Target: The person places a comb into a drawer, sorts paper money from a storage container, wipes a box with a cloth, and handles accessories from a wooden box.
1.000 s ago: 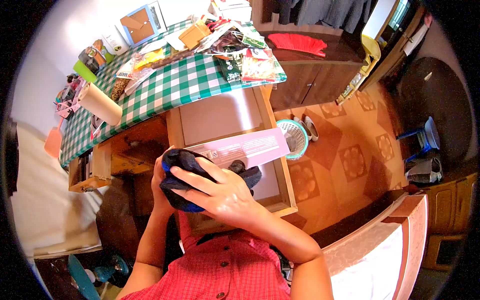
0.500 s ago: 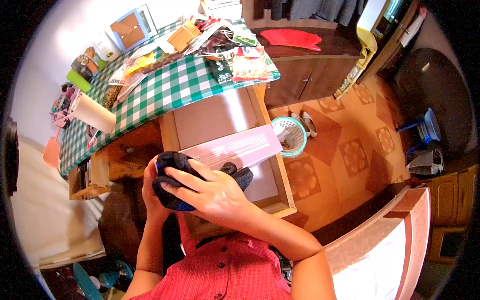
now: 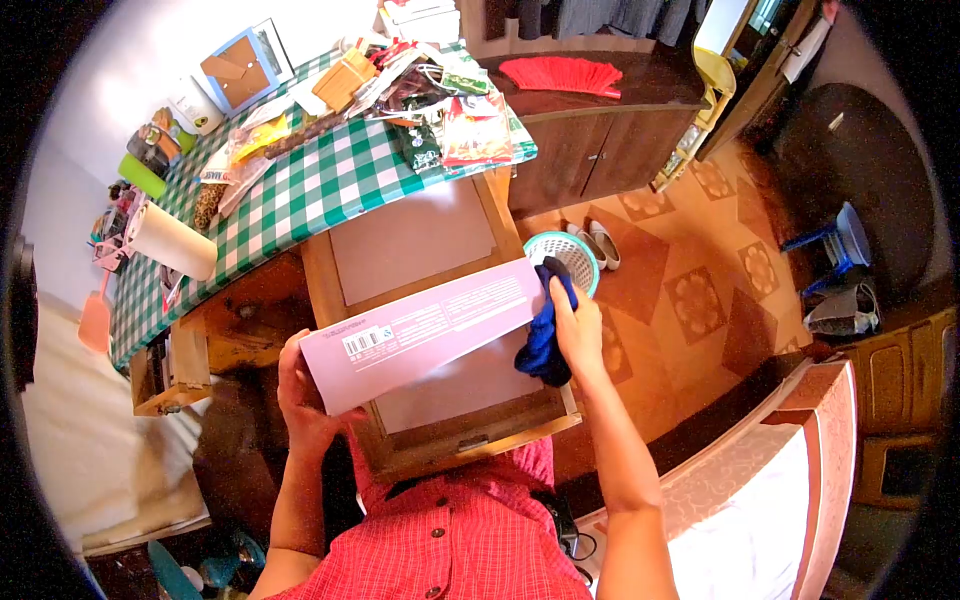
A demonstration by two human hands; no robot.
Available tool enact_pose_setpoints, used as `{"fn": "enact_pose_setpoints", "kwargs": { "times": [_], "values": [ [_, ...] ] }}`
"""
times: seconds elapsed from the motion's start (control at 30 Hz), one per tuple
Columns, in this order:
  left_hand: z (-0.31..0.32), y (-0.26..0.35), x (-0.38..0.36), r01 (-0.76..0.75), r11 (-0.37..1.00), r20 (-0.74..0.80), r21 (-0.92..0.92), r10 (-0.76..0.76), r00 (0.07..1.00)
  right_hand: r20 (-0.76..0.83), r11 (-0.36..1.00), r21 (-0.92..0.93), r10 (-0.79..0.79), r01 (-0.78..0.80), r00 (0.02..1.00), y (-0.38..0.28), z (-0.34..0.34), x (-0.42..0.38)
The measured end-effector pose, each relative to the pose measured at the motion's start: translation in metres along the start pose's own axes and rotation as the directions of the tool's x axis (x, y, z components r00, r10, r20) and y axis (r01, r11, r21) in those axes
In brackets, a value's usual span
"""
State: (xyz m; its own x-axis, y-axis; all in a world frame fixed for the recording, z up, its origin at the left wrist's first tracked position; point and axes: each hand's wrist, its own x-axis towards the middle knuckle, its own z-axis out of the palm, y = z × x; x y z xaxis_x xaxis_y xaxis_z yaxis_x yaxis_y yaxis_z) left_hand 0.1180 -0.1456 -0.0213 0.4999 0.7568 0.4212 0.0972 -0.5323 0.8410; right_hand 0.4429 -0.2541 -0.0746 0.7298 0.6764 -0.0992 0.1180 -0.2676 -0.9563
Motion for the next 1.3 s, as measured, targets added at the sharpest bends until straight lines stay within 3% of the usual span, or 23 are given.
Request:
{"fn": "enact_pose_setpoints", "kwargs": {
  "times": [0.07,0.1,0.13,0.23,0.33,0.37,0.43,0.5,0.57,0.63,0.67,0.73,0.77,0.87,0.93,1.0,1.03,1.07,1.13,1.2,1.23,1.3],
  "values": [
    [-0.001,-0.002,0.002,0.055,0.972,-0.049,-0.230,-0.068,0.997,-0.006,0.985,0.140,-0.098,0.098,0.995,-0.001,0.000,-0.012],
    [0.000,0.012,0.009,0.144,0.920,-0.052,-0.365,-0.175,0.983,-0.025,0.945,0.324,-0.040,0.046,0.999,-0.018,0.001,-0.018],
    [-0.001,0.015,0.010,0.131,0.898,-0.081,-0.421,-0.181,0.980,0.098,0.912,0.406,0.020,-0.059,0.995,-0.023,-0.010,-0.019],
    [-0.001,0.022,0.016,0.153,0.898,-0.124,-0.413,-0.222,0.967,0.193,0.882,0.471,-0.142,0.036,0.971,-0.055,-0.028,-0.027],
    [-0.002,0.009,0.013,0.095,0.872,-0.194,-0.481,-0.212,0.958,0.150,0.919,0.359,-0.232,0.165,0.961,-0.089,-0.032,-0.029],
    [-0.001,0.004,0.011,0.108,0.830,-0.196,-0.548,-0.253,0.947,0.064,0.908,0.309,-0.317,0.283,0.946,-0.093,-0.030,-0.027],
    [0.001,-0.004,0.009,0.111,0.782,-0.204,-0.613,-0.292,0.935,-0.013,0.904,0.217,-0.376,0.369,0.927,-0.124,-0.033,-0.035],
    [0.000,-0.013,0.009,0.152,0.673,-0.099,-0.724,-0.319,0.943,-0.053,0.903,0.153,-0.398,0.402,0.916,-0.151,-0.035,-0.046],
    [-0.003,-0.028,0.006,0.192,0.730,-0.035,-0.656,-0.284,0.958,-0.064,0.847,0.011,-0.530,0.531,0.846,-0.169,-0.036,-0.053],
    [-0.005,-0.037,0.005,0.254,0.868,0.108,-0.426,-0.231,0.967,0.018,0.733,-0.117,-0.673,0.670,0.739,-0.186,-0.038,-0.060],
    [-0.003,-0.039,0.003,0.254,0.867,0.098,-0.428,-0.234,0.967,0.069,0.661,-0.184,-0.730,0.728,0.680,-0.195,-0.035,-0.064],
    [0.007,-0.035,0.004,0.364,0.900,0.231,-0.240,-0.311,0.922,0.164,0.524,-0.244,-0.807,0.816,0.567,-0.202,-0.022,-0.067],
    [0.010,-0.036,0.004,0.356,0.910,0.240,-0.215,-0.304,0.922,0.187,0.538,-0.289,-0.780,0.792,0.598,-0.204,-0.020,-0.070],
    [0.021,-0.066,-0.004,0.353,0.916,0.293,-0.191,-0.290,0.911,0.205,0.498,-0.317,-0.795,0.808,0.570,-0.195,-0.009,-0.067],
    [0.025,-0.070,-0.007,0.313,0.943,0.297,-0.111,-0.269,0.916,0.299,0.472,-0.360,-0.759,0.805,0.579,-0.184,-0.004,-0.071],
    [0.027,-0.069,-0.010,0.373,0.927,0.349,0.037,-0.361,0.865,0.341,0.495,-0.349,-0.724,0.796,0.600,-0.178,0.000,-0.076],
    [0.025,-0.069,-0.009,0.238,0.953,0.347,0.188,-0.291,0.891,0.338,0.459,-0.354,-0.750,0.815,0.569,-0.176,0.000,-0.077],
    [0.024,-0.067,-0.007,0.243,0.951,0.349,0.191,-0.297,0.889,0.339,0.463,-0.351,-0.747,0.814,0.572,-0.175,0.002,-0.079],
    [0.026,-0.036,0.011,-0.131,0.925,0.374,0.357,-0.013,0.927,0.359,0.403,-0.320,-0.786,0.857,0.504,-0.176,0.005,-0.083],
    [0.033,0.012,0.033,-0.079,0.985,0.328,0.155,0.024,0.945,0.415,0.377,-0.314,-0.771,0.871,0.483,-0.178,0.008,-0.088],
    [0.039,0.026,0.042,-0.076,0.985,0.329,0.155,0.021,0.944,0.425,0.383,-0.297,-0.767,0.874,0.481,-0.178,0.011,-0.090],
    [0.048,0.043,0.055,-0.085,0.988,0.183,-0.128,0.108,0.977,0.434,0.392,-0.286,-0.760,0.874,0.483,-0.177,0.009,-0.094]
  ]
}}
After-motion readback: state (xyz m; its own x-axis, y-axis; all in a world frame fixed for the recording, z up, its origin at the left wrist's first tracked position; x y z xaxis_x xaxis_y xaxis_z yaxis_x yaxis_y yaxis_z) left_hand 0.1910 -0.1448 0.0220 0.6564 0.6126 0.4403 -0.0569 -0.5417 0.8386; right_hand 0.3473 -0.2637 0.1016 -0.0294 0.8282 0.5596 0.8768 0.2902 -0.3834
